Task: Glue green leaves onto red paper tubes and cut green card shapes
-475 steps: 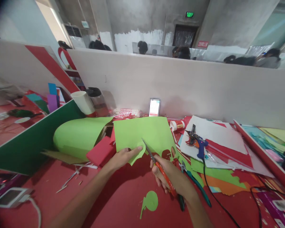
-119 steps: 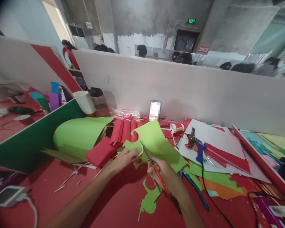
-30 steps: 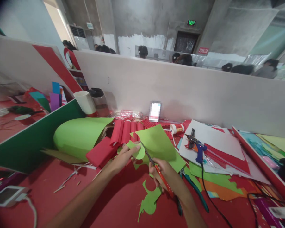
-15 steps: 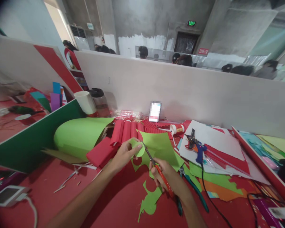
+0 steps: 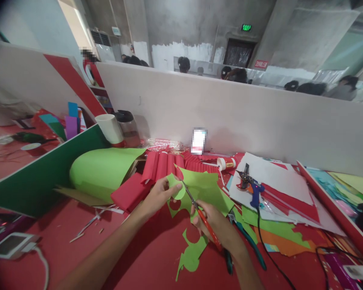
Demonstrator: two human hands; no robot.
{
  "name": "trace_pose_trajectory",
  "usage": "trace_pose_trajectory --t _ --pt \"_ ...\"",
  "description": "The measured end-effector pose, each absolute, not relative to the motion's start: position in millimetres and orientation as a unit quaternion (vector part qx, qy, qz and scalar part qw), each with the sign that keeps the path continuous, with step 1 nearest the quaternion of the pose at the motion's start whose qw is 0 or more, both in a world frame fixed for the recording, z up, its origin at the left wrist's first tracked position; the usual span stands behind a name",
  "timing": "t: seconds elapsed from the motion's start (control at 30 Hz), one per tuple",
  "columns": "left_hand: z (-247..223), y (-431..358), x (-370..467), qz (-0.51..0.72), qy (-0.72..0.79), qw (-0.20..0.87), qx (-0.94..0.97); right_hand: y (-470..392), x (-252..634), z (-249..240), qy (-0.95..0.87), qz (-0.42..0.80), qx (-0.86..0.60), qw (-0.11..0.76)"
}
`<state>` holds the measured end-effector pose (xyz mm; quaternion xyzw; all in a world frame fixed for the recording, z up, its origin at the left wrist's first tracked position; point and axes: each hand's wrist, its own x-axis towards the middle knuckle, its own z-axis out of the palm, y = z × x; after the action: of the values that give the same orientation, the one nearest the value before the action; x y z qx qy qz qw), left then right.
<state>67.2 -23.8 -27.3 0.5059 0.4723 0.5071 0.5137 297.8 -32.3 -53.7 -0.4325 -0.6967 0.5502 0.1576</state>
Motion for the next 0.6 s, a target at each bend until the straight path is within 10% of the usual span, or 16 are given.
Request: trace_pose_trajectory --t 0.6 --pt "-29.2 -20.5 66.0 0.497 0.462 0.547 0.489 -36.4 296.3 -43.8 -0.708 0.521 -0.441 0.178"
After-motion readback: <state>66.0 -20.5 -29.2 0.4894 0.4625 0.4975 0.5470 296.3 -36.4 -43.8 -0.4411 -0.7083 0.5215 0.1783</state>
